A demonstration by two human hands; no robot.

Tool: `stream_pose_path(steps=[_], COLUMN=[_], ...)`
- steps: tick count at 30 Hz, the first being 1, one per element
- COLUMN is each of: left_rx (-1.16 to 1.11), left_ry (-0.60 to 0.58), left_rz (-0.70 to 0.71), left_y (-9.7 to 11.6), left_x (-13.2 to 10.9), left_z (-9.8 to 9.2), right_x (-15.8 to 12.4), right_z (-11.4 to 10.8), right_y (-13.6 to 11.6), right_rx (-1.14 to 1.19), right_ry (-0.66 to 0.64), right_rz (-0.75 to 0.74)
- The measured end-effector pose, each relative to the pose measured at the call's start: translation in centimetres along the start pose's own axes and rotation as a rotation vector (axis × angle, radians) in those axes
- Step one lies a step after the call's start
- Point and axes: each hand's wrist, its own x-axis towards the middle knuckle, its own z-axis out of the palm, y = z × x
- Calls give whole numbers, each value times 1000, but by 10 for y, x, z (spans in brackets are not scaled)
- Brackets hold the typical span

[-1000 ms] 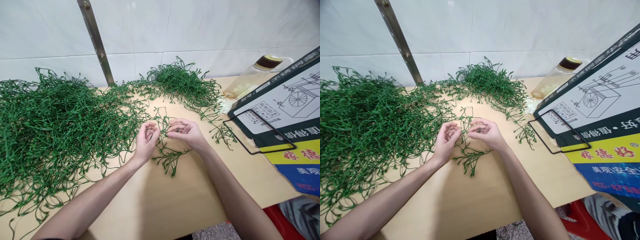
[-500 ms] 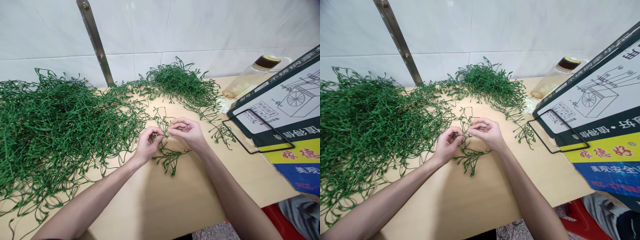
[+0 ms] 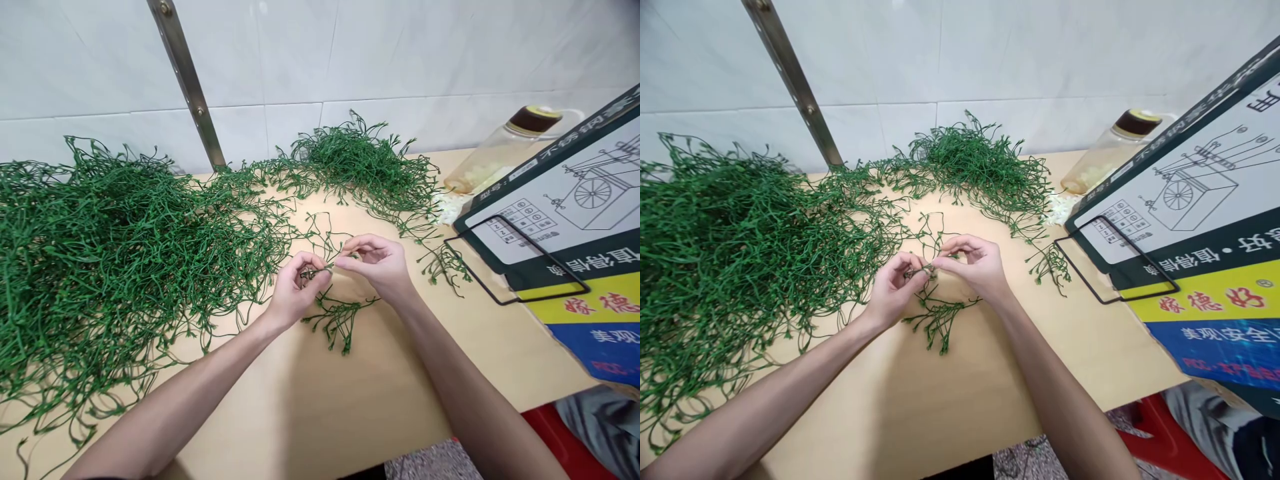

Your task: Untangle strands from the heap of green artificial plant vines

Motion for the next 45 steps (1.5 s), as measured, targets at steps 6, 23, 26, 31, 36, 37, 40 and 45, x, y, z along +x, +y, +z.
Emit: stream_pose_path(steps=[6, 23, 26, 31, 36, 37, 40, 45], left_rx=[-96, -46, -7, 27, -7, -2, 4, -68], left_ry=[105, 67, 49, 87, 32, 23, 16, 3], left_rz=[-1, -54, -42, -72, -88, -95, -107, -89], left_y=[5, 0, 0, 3, 4, 4, 3, 5], left_x=[4, 7, 7, 7, 5, 5, 4, 5], left_z=[-1, -4, -5, -3, 1, 1, 1, 0], right_x=[0, -1, -1, -2, -2, -2, -3, -3], right_z=[3, -2, -2, 0, -1, -2, -5, -6], right_y=[0, 1, -1, -2, -3, -4, -6, -6], right_rx=[23, 116, 80, 120, 102, 97, 91, 127], right_ry=[10, -213, -184, -214, -221, -245, -299, -240], right_rz=[34, 197, 179, 152, 28, 5, -8, 93])
